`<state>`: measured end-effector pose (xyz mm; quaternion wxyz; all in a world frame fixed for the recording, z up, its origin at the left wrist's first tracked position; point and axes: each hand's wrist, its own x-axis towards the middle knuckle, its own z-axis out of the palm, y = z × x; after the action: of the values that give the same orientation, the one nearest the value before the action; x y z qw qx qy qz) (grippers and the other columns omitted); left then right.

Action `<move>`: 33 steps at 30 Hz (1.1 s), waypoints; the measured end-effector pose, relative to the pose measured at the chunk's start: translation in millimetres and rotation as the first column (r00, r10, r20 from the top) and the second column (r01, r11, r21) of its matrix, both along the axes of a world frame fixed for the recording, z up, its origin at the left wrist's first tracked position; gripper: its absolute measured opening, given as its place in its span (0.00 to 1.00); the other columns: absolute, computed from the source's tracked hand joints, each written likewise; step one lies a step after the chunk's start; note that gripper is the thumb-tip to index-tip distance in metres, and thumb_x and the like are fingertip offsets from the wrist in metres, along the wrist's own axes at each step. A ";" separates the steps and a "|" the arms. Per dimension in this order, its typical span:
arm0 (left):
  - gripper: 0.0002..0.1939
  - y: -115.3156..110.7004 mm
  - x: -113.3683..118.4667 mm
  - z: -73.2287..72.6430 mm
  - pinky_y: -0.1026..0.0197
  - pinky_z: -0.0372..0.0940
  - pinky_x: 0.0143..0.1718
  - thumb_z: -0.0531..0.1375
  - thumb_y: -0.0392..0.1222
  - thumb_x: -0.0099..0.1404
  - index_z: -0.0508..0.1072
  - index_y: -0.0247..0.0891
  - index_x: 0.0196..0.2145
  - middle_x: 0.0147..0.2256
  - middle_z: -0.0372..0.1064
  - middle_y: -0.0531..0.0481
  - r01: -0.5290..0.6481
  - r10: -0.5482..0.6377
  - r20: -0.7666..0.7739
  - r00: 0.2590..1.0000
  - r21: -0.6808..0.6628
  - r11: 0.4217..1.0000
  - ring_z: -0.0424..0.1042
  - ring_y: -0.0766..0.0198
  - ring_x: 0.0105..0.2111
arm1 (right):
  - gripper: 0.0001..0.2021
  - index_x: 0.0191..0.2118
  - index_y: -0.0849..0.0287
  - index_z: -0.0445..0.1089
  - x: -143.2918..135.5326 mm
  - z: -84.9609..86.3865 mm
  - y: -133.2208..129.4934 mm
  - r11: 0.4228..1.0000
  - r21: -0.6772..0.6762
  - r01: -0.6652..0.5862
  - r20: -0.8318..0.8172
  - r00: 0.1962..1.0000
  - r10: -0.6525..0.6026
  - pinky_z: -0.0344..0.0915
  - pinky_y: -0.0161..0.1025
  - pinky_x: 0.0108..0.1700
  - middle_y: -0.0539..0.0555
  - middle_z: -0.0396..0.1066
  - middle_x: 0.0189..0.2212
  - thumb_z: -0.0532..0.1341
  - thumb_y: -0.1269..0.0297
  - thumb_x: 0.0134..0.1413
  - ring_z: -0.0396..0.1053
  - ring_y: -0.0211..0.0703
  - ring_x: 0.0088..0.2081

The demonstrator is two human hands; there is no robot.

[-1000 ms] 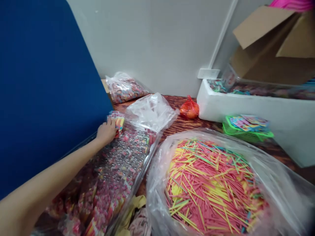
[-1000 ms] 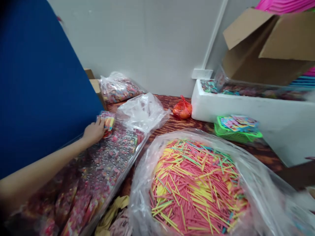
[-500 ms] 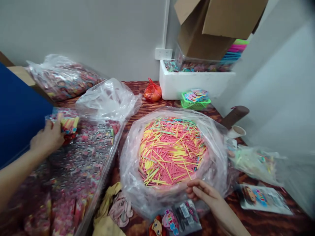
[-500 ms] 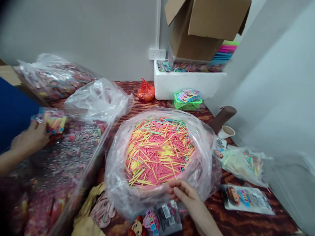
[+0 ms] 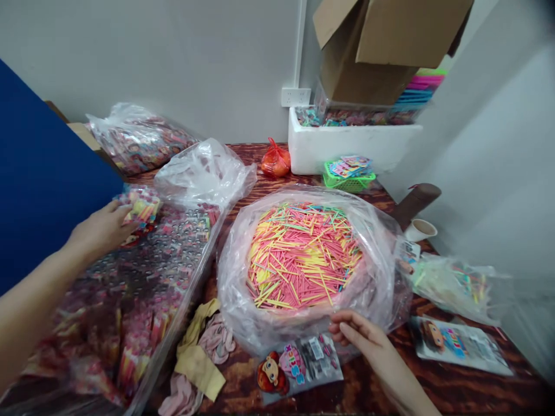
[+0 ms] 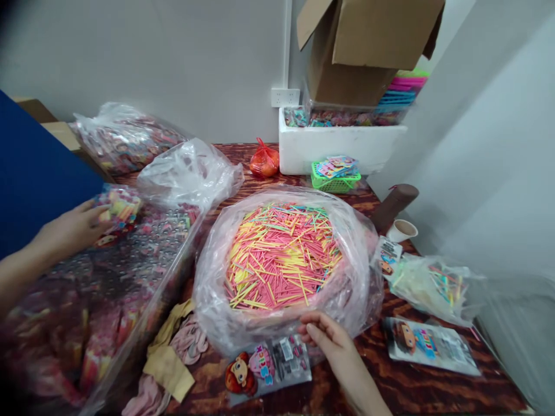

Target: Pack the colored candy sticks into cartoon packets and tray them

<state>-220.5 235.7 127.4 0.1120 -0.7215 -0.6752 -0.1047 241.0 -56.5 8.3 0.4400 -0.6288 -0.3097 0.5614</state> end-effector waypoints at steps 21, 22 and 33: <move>0.28 -254.3 128.2 -173.8 0.48 0.62 0.50 0.48 0.39 0.67 0.54 0.37 0.64 0.58 0.60 0.35 0.021 -0.014 0.127 0.992 -0.054 0.998 0.64 0.46 0.53 | 0.11 0.38 0.61 0.71 11.7 -18.0 109.5 0.832 0.175 -0.526 0.957 0.289 -0.018 0.60 0.41 0.46 0.57 0.72 0.37 0.51 0.71 0.64 0.66 0.47 0.42; 0.29 -256.7 127.9 -175.1 0.47 0.61 0.51 0.48 0.40 0.67 0.52 0.36 0.65 0.59 0.59 0.34 0.032 -0.026 0.116 0.993 -0.048 0.998 0.62 0.45 0.55 | 0.11 0.38 0.61 0.71 9.9 -17.7 113.0 0.832 0.117 -0.542 0.982 0.189 -0.015 0.59 0.42 0.46 0.58 0.72 0.37 0.51 0.72 0.64 0.64 0.48 0.42; 0.15 -258.4 127.6 -179.0 0.51 0.59 0.39 0.51 0.36 0.65 0.74 0.38 0.44 0.39 0.68 0.40 -0.063 0.039 -0.166 0.985 -0.143 0.988 0.64 0.48 0.40 | 0.10 0.41 0.61 0.70 -19.9 -8.3 152.0 0.778 -0.053 -0.626 0.979 -0.186 -0.084 0.52 0.46 0.44 0.61 0.70 0.39 0.51 0.72 0.63 0.59 0.52 0.43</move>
<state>-92.8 -22.7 -51.6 0.1154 -0.7165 -0.6879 0.0076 221.1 95.4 0.0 0.0549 -0.6066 -0.7862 -0.1045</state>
